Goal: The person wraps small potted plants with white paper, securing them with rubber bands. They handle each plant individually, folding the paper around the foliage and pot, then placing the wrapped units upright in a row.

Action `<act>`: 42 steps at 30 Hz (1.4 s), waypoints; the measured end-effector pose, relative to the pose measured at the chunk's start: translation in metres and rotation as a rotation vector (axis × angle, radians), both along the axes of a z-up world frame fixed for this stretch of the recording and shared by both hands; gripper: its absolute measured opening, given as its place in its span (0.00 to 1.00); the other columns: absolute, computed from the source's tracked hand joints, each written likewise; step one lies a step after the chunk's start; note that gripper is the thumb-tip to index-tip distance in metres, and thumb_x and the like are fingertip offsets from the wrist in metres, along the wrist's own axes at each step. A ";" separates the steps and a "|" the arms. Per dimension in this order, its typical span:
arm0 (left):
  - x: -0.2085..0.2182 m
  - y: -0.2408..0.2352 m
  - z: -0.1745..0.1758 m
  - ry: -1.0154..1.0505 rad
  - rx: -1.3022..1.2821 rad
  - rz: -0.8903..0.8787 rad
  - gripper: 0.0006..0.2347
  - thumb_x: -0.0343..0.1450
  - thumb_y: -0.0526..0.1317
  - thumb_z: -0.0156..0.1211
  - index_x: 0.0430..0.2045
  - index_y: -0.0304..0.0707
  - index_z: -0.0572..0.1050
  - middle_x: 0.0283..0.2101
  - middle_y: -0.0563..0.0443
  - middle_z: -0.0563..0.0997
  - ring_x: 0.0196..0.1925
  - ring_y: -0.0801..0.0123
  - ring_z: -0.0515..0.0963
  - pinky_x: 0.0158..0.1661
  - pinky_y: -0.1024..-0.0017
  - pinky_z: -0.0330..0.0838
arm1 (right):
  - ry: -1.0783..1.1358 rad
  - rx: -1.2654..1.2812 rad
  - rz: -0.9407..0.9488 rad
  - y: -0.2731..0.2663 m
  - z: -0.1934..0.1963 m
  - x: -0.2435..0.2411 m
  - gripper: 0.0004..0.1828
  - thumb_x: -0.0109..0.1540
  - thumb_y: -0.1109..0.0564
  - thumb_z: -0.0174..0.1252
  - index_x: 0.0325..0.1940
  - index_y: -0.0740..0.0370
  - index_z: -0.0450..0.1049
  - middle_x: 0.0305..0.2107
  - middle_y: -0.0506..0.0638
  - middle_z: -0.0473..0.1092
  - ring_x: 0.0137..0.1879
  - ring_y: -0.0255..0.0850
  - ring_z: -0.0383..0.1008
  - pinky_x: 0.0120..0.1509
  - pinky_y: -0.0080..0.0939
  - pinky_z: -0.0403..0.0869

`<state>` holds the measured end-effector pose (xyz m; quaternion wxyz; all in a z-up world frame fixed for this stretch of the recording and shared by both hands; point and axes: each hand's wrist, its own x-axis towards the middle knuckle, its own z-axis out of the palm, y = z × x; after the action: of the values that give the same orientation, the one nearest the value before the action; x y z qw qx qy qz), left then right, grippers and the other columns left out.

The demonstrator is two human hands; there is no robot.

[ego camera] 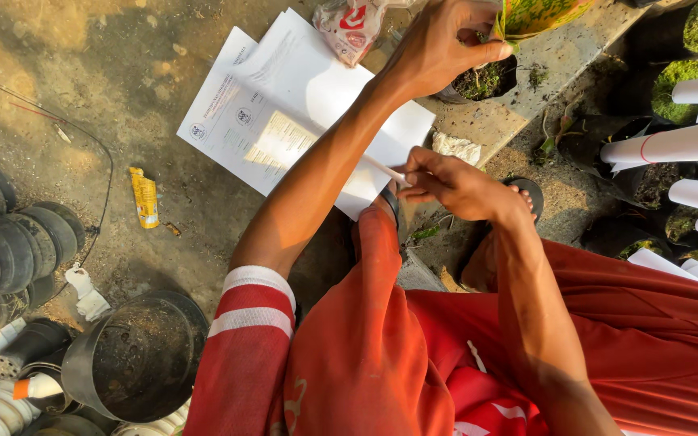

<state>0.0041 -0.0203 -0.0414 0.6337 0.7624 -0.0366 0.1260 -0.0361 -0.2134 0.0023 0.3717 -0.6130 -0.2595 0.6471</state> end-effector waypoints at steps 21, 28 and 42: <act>-0.011 0.008 0.023 0.149 0.046 0.021 0.08 0.71 0.41 0.69 0.40 0.37 0.84 0.33 0.54 0.88 0.33 0.80 0.85 0.36 0.75 0.79 | -0.575 -0.380 -0.471 -0.041 -0.097 -0.003 0.25 0.62 0.49 0.69 0.51 0.67 0.67 0.40 0.60 0.75 0.40 0.48 0.78 0.42 0.45 0.79; -0.014 0.008 0.038 0.219 0.113 0.029 0.08 0.71 0.41 0.70 0.38 0.35 0.83 0.30 0.55 0.86 0.29 0.79 0.79 0.33 0.75 0.72 | -0.230 -0.401 -0.740 -0.014 -0.092 -0.009 0.26 0.55 0.55 0.68 0.52 0.64 0.65 0.36 0.58 0.75 0.38 0.48 0.81 0.41 0.45 0.84; -0.016 0.017 0.025 0.230 -0.069 0.107 0.11 0.71 0.41 0.70 0.42 0.34 0.83 0.38 0.52 0.88 0.39 0.76 0.84 0.44 0.74 0.77 | -0.675 -0.111 -0.508 -0.119 0.060 0.087 0.27 0.55 0.75 0.51 0.58 0.65 0.74 0.50 0.55 0.77 0.54 0.41 0.79 0.58 0.39 0.78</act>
<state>-0.0118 -0.0032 -0.0166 0.6518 0.7506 0.0814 0.0723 0.0507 -0.3321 0.0623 0.3800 -0.8540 -0.1721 0.3108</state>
